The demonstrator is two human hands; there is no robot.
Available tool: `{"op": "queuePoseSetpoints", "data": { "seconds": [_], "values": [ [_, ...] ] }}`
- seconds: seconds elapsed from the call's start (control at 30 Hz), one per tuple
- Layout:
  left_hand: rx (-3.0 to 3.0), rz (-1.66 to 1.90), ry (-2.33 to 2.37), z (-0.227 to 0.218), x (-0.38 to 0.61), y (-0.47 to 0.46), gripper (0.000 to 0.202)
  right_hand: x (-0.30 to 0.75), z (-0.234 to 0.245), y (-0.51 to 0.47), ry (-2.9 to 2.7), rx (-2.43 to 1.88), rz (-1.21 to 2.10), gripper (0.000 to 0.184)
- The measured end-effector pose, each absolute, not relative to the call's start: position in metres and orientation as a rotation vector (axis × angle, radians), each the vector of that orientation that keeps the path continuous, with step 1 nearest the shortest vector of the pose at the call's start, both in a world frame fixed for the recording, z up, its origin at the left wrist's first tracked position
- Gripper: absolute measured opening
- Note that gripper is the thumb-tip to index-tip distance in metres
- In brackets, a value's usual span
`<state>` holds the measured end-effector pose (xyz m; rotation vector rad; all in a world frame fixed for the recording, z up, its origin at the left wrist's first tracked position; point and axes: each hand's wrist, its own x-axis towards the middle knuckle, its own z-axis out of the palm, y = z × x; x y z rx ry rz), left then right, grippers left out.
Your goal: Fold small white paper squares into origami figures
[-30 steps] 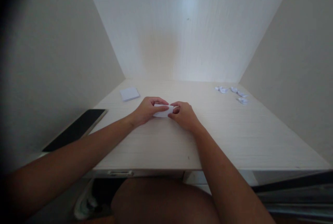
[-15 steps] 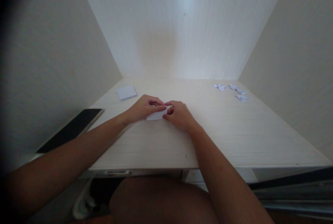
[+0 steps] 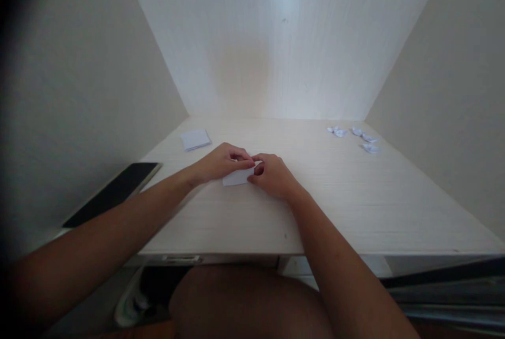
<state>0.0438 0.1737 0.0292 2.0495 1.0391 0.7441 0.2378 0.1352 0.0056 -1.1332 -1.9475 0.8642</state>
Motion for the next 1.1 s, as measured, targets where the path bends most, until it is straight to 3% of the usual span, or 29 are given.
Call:
{"op": "queuePoseSetpoints", "data": {
  "seconds": [0.17, 0.63, 1.1],
  "values": [
    [2.070, 0.747, 1.048, 0.032, 0.043, 0.173, 0.028, 0.239, 0.003, 0.138, -1.930, -1.126, 0.918, 0.047],
    [2.064, 0.656, 1.054, 0.034, 0.034, 0.172, 0.031, 0.239, 0.004, 0.136, -1.897, -1.172, 0.917, 0.040],
    [1.985, 0.651, 1.003, 0.036, 0.028, 0.171, 0.029, 0.241, 0.007, 0.136, -1.846, -1.204, 0.909, 0.045]
  ]
}}
